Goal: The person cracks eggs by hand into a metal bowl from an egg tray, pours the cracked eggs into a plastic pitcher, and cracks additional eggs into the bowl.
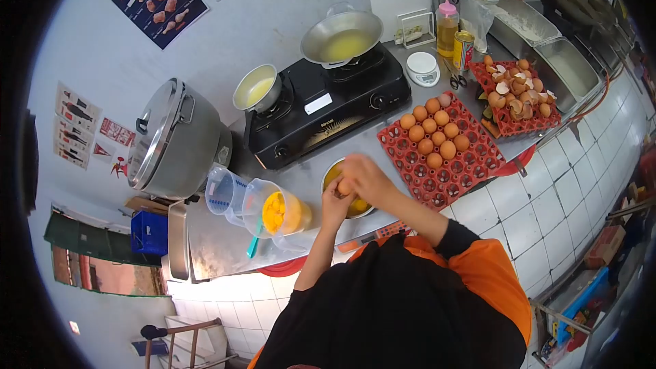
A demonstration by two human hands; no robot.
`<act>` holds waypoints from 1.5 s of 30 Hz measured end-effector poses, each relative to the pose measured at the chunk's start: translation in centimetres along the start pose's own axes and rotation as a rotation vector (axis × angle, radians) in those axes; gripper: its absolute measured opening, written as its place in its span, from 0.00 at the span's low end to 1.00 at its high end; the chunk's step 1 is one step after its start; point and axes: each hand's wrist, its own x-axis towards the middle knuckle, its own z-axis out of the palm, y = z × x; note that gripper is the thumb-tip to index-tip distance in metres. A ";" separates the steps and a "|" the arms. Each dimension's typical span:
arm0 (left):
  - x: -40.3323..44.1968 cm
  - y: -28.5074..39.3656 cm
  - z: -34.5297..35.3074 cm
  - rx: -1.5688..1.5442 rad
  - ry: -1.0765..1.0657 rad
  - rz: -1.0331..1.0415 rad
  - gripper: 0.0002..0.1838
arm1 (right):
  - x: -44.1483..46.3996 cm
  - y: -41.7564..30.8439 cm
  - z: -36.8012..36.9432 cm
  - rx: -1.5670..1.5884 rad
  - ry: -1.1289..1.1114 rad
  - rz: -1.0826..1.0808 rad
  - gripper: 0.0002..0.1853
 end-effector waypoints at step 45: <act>-0.2 4.7 -1.7 0.311 0.016 0.219 0.21 | -1.8 1.6 1.3 0.121 -0.012 0.145 0.21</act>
